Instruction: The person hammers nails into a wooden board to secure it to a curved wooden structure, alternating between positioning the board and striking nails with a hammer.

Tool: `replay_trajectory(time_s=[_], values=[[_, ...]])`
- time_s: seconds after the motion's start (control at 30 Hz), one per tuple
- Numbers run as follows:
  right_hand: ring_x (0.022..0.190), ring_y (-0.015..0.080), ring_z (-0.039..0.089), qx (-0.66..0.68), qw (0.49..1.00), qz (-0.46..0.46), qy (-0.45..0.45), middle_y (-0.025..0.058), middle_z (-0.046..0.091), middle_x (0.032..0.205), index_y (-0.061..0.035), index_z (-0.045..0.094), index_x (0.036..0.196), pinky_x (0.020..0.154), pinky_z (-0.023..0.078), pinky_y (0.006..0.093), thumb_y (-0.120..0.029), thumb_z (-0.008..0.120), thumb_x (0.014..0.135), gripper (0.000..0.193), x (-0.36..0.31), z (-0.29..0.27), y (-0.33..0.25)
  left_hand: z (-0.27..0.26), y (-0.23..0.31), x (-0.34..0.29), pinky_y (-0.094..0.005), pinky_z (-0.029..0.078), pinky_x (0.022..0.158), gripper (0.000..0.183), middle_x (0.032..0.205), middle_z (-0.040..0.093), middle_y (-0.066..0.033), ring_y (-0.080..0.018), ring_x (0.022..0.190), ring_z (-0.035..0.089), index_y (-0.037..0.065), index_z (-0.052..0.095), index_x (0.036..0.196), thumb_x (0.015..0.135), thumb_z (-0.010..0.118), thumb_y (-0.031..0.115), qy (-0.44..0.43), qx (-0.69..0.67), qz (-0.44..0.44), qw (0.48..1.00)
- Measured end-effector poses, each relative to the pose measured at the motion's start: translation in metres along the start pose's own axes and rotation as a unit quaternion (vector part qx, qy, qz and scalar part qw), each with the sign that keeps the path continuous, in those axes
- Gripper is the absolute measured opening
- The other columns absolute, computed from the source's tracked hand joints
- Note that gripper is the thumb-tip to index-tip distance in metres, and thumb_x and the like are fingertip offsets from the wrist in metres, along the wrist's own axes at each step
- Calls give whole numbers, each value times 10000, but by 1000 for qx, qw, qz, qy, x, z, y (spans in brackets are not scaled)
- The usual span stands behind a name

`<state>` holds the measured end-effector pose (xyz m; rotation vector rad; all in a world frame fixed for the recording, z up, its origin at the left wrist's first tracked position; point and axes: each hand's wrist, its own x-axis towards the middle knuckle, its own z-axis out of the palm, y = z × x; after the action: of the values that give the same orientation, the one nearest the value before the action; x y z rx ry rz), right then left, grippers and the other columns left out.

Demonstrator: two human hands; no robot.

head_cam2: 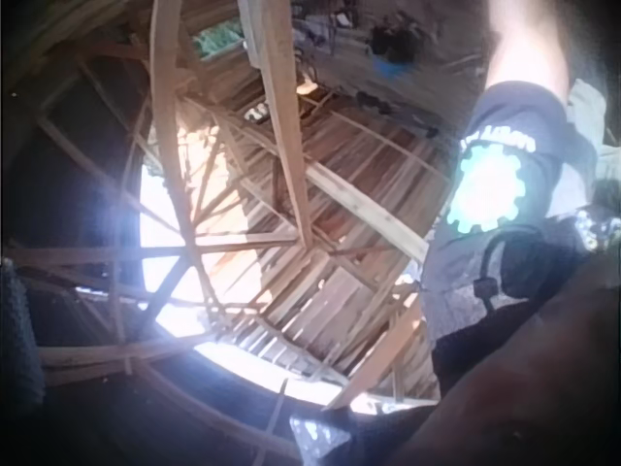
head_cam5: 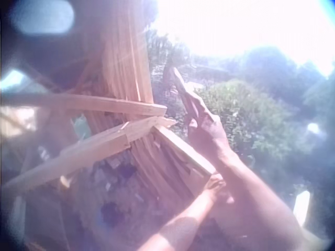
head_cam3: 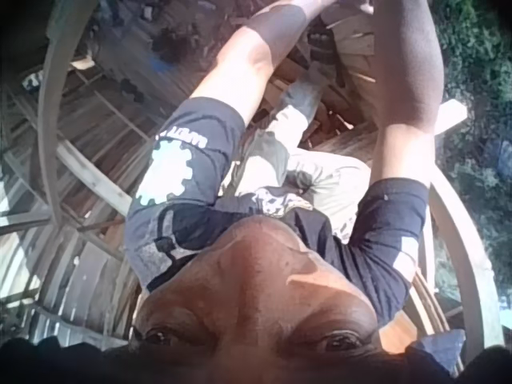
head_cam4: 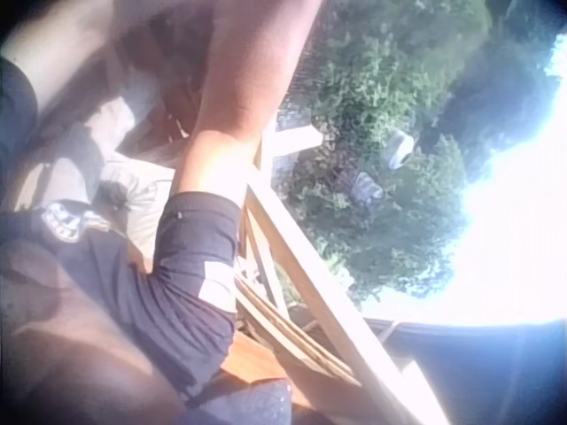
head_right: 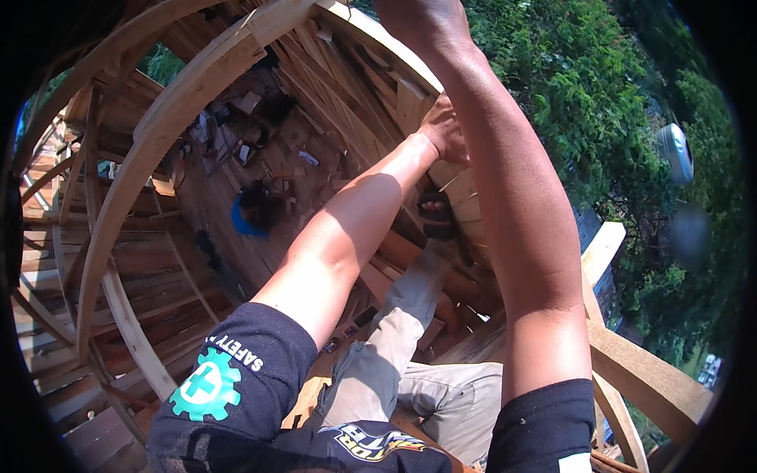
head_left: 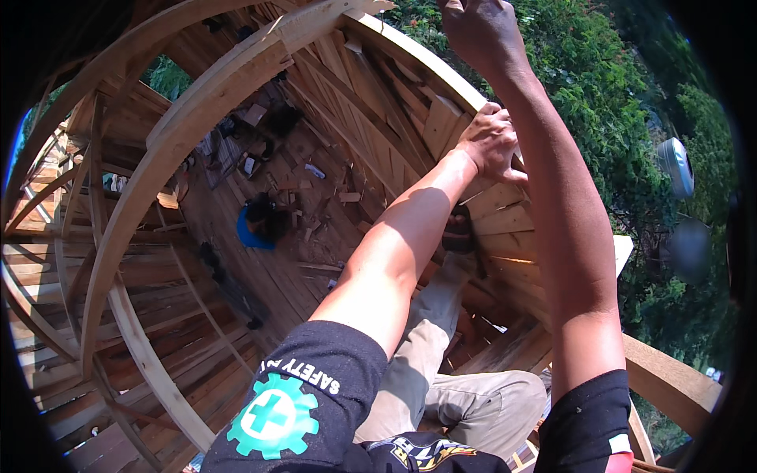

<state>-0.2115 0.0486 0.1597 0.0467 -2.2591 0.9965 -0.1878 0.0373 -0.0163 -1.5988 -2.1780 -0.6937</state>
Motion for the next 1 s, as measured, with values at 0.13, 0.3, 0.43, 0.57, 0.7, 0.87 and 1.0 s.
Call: replay_trajectory(time_s=[0.13, 0.3, 0.43, 0.57, 0.7, 0.87, 1.0], values=[[859, 393, 678, -8, 1000, -11, -9, 259, 670, 961, -191, 394, 1444, 726, 533, 457, -46, 467, 919, 549, -20, 6, 9, 3, -2, 2, -437, 403, 981, 497, 1085, 649, -127, -290, 1112, 557, 141, 694, 995, 627, 737, 472, -47, -54, -28, 997], [1060, 392, 645, -164, 962, 113, -185, 253, 666, 1102, -285, 414, 1442, 881, 516, 464, -208, 593, 922, 555, -16, 45, 38, 43, -34, -24, -436, 368, 1027, 544, 1115, 662, -103, -267, 1150, 558, 143, 693, 1036, 651, 715, 527, 83, 52, -4, 995], [896, 379, 670, -127, 982, 130, -50, 263, 666, 1052, -118, 466, 1396, 792, 513, 464, -104, 505, 951, 447, 4, -6, -2, 10, -7, -2, -421, 348, 993, 779, 941, 692, -84, -250, 1007, 589, 125, 707, 873, 589, 621, 845, 75, 18, 23, 997], [758, 301, 669, 21, 997, -54, 43, 248, 675, 1005, -196, 349, 1474, 661, 519, 422, -25, 522, 944, 583, 5, -20, -32, 12, -9, -1, -399, 360, 959, 813, 806, 687, -64, -222, 912, 583, 140, 659, 777, 539, 580, 914, 97, 8, 37, 995], [736, 273, 677, 55, 998, 26, 0, 238, 684, 967, -233, 336, 1491, 626, 529, 404, -12, 527, 928, 634, -8, -19, -27, 13, -3, -1, -448, 385, 960, 582, 990, 662, -108, -279, 1037, 578, 138, 682, 920, 620, 661, 636, 88, -7, 38, 995], [993, 429, 654, -113, 989, 96, -17, 229, 698, 1002, -129, 585, 1243, 884, 510, 502, -315, 599, 896, 394, -46, 2, 53, 12, -5, -2, -494, 393, 956, 620, 1082, 639, -177, -368, 1093, 553, 98, 663, 1047, 663, 677, 584, -32, -55, -4, 998], [972, 398, 669, -173, 954, 219, -111, 219, 701, 983, -64, 632, 1116, 850, 510, 488, -257, 622, 854, 325, -82, -46, 81, 0, -5, -1, -456, 329, 1030, 791, 1064, 665, -133, -326, 1137, 538, 110, 645, 1136, 597, 743, 681, -38, -14, 20, 999]])
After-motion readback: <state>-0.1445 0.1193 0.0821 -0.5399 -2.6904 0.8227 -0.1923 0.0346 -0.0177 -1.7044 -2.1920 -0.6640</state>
